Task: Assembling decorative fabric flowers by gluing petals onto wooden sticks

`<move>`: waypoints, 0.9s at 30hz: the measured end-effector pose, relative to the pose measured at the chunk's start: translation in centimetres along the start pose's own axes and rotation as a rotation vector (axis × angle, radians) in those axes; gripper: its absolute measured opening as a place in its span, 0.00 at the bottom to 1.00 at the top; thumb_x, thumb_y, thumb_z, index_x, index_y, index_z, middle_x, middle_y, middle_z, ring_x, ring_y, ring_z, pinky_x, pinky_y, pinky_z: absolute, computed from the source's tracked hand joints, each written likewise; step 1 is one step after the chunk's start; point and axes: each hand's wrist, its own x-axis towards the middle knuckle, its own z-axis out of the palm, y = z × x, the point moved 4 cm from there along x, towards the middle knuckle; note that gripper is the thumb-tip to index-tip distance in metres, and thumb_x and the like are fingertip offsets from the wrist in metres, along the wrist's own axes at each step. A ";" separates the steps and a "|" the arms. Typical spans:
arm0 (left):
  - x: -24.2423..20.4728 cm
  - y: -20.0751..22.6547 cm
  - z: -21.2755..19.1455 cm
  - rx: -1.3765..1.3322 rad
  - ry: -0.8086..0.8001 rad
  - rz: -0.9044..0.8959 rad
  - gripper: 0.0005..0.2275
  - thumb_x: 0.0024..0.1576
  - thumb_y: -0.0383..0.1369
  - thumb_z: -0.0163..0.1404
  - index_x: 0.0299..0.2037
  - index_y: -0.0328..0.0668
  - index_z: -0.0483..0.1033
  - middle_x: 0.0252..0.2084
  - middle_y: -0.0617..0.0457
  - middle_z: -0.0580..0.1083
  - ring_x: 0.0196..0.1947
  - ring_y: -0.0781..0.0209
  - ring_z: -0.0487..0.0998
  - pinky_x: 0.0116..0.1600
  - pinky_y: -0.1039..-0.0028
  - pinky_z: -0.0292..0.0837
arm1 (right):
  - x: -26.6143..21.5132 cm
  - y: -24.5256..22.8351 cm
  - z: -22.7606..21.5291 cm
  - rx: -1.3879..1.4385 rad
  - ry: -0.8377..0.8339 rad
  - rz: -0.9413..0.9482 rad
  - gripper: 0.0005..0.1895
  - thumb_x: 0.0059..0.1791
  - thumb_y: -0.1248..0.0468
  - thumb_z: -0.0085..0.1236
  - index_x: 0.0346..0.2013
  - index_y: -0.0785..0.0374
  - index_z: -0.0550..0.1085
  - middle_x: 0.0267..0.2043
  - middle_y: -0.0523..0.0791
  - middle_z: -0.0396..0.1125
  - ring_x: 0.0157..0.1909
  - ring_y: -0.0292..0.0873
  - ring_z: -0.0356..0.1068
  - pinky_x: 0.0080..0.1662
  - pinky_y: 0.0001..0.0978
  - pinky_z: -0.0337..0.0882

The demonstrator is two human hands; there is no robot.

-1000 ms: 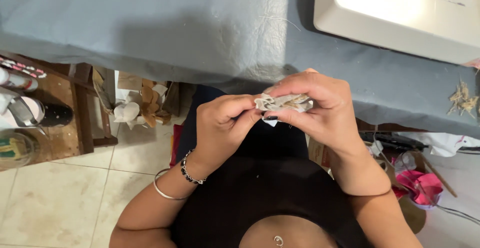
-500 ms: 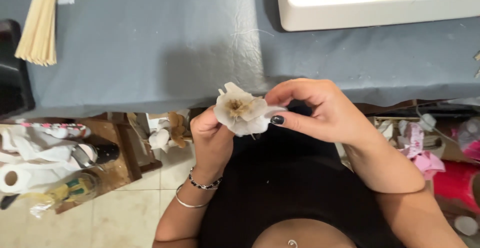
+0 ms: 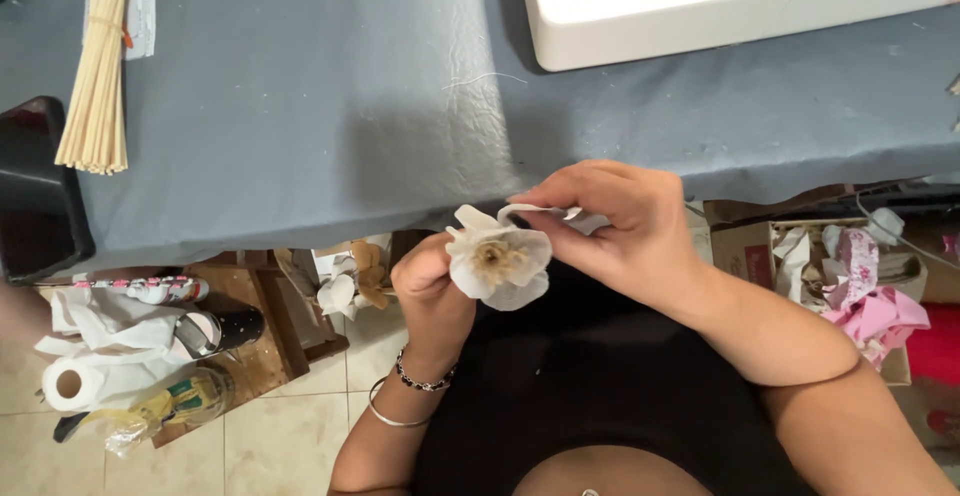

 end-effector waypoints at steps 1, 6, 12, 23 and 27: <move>0.0 0.4 0.2 -0.006 -0.029 0.011 0.11 0.58 0.21 0.52 0.23 0.36 0.68 0.24 0.57 0.68 0.25 0.67 0.64 0.32 0.74 0.62 | 0.1 -0.3 0.1 0.038 -0.017 -0.008 0.04 0.50 0.66 0.66 0.40 0.61 0.81 0.38 0.43 0.78 0.36 0.37 0.77 0.39 0.24 0.74; -0.4 -0.6 -0.3 0.084 0.033 -0.039 0.06 0.57 0.22 0.54 0.27 0.33 0.75 0.29 0.55 0.75 0.29 0.68 0.70 0.37 0.74 0.69 | -0.1 0.6 0.6 0.216 -0.100 0.094 0.08 0.53 0.63 0.58 0.41 0.63 0.80 0.37 0.45 0.76 0.36 0.38 0.74 0.39 0.26 0.72; 0.2 0.3 -0.1 0.100 0.033 0.001 0.14 0.58 0.23 0.53 0.21 0.37 0.64 0.22 0.59 0.61 0.25 0.68 0.59 0.31 0.74 0.60 | -0.1 1.1 1.6 0.332 -0.139 0.093 0.12 0.56 0.60 0.51 0.45 0.62 0.79 0.43 0.47 0.74 0.45 0.42 0.74 0.51 0.31 0.75; 0.1 1.9 -0.3 0.134 0.045 0.077 0.11 0.58 0.20 0.52 0.22 0.32 0.70 0.24 0.52 0.72 0.24 0.64 0.70 0.33 0.73 0.69 | 0.2 0.4 2.2 0.401 -0.208 -0.015 0.16 0.58 0.56 0.46 0.45 0.63 0.78 0.45 0.46 0.77 0.42 0.43 0.73 0.56 0.37 0.67; 0.1 1.9 -0.1 0.230 0.054 0.064 0.05 0.57 0.23 0.52 0.29 0.35 0.70 0.29 0.53 0.69 0.29 0.63 0.65 0.36 0.73 0.64 | -0.2 0.7 1.9 0.335 -0.190 0.005 0.17 0.58 0.57 0.43 0.46 0.66 0.76 0.42 0.46 0.73 0.43 0.44 0.74 0.52 0.35 0.70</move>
